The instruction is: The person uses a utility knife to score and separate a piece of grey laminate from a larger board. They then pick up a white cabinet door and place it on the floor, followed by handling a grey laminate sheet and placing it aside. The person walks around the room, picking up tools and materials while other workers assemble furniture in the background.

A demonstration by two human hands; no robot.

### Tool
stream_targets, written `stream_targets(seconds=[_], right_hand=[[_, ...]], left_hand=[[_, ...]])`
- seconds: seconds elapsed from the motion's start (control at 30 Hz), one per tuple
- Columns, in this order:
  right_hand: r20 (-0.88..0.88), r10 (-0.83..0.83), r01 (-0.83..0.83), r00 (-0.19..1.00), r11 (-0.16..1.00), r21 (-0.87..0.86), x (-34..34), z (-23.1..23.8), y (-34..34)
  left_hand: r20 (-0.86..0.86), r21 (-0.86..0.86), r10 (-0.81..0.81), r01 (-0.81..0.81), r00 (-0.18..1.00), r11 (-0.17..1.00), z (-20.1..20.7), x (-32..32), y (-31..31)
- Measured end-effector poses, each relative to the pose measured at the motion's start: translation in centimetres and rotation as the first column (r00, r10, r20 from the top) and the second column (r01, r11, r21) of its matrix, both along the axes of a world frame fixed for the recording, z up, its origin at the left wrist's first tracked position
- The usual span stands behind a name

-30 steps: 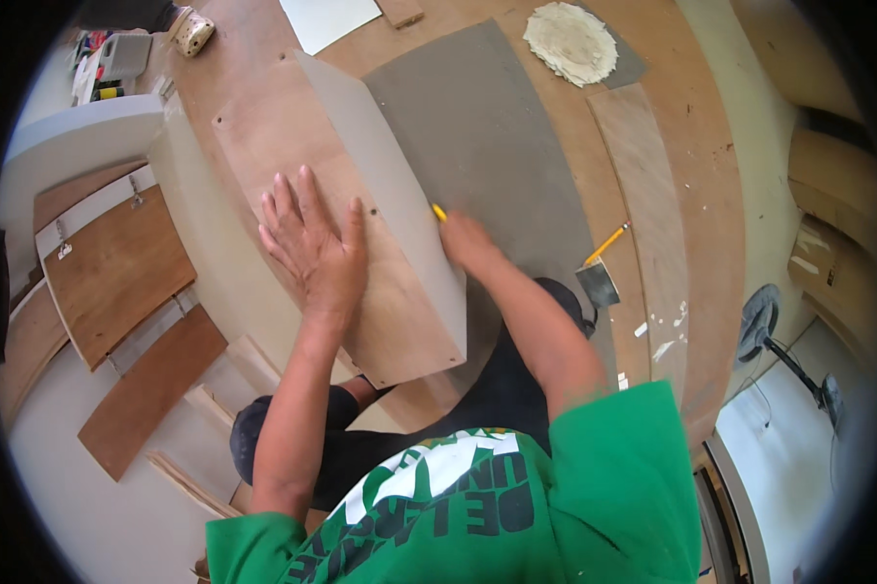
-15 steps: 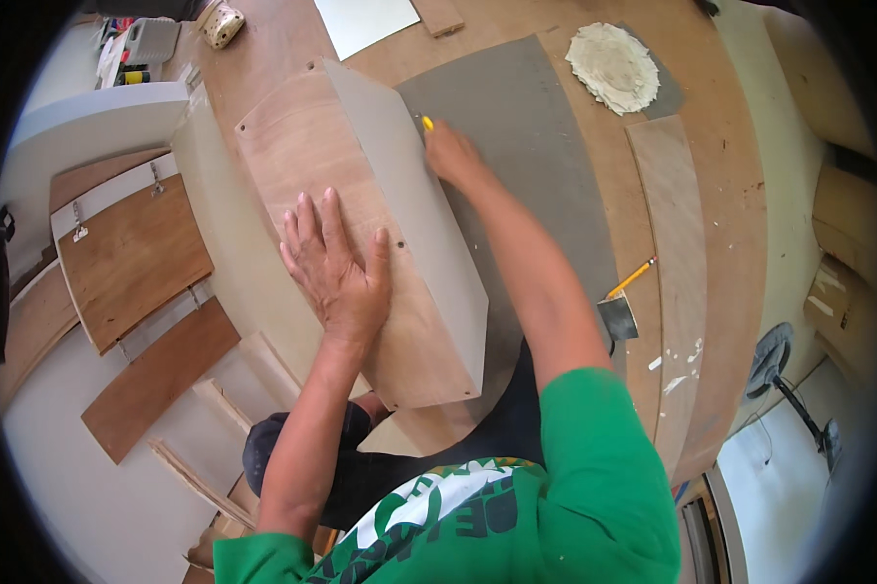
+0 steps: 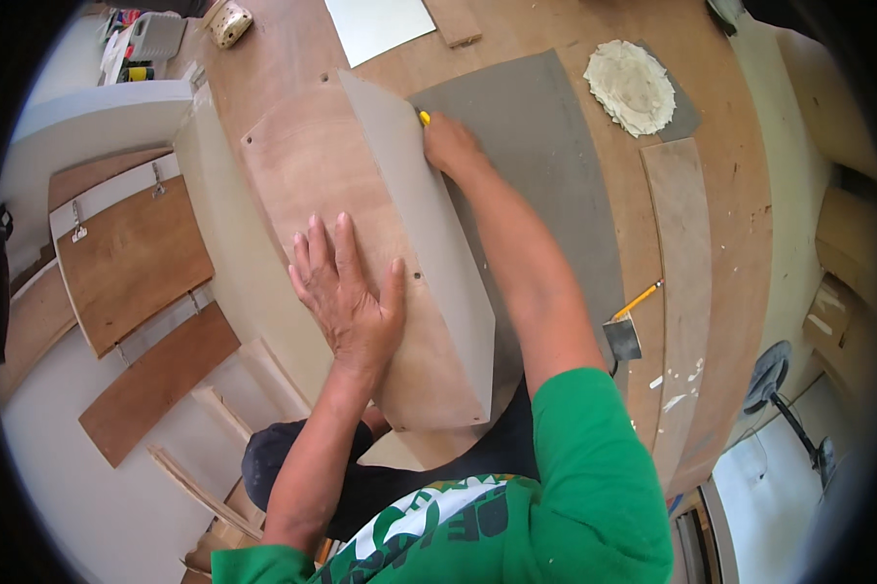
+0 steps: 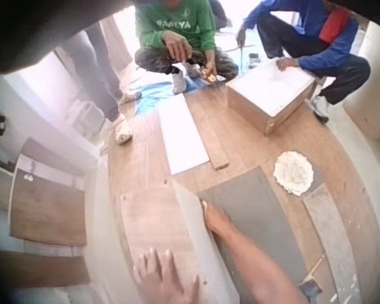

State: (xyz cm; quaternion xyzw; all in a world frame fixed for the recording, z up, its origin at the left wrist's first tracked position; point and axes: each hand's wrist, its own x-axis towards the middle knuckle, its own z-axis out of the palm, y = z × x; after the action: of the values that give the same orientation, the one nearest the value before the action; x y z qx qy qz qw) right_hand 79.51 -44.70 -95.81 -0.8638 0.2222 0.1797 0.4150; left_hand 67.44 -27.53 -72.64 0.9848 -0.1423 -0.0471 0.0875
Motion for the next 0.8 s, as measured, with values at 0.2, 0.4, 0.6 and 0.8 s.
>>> stream_targets(seconds=[0.2,0.4,0.6,0.8], right_hand=[[-0.076,0.021,-0.022,0.997,1.0,-0.007,1.1,0.3,-0.3],[-0.187,0.205,-0.22,0.961,0.974,-0.061,0.4,3.1,-0.2],[-0.154,0.175,-0.18,0.973,0.983,-0.02,-11.4,2.8,1.2],[-0.348,0.1,-0.096,0.932,0.995,0.028,-26.6,5.4,3.7]], left_hand=[[0.004,-0.011,-0.009,0.009,1.0,1.0,0.2,-0.1,-0.1],[0.017,-0.004,-0.012,0.012,1.0,1.0,0.3,-0.4,-0.3],[0.06,-0.026,-0.012,0.014,0.998,1.0,0.0,-0.6,-0.8],[0.088,-0.033,0.0,0.003,0.996,0.999,-0.5,-0.3,-0.6]])
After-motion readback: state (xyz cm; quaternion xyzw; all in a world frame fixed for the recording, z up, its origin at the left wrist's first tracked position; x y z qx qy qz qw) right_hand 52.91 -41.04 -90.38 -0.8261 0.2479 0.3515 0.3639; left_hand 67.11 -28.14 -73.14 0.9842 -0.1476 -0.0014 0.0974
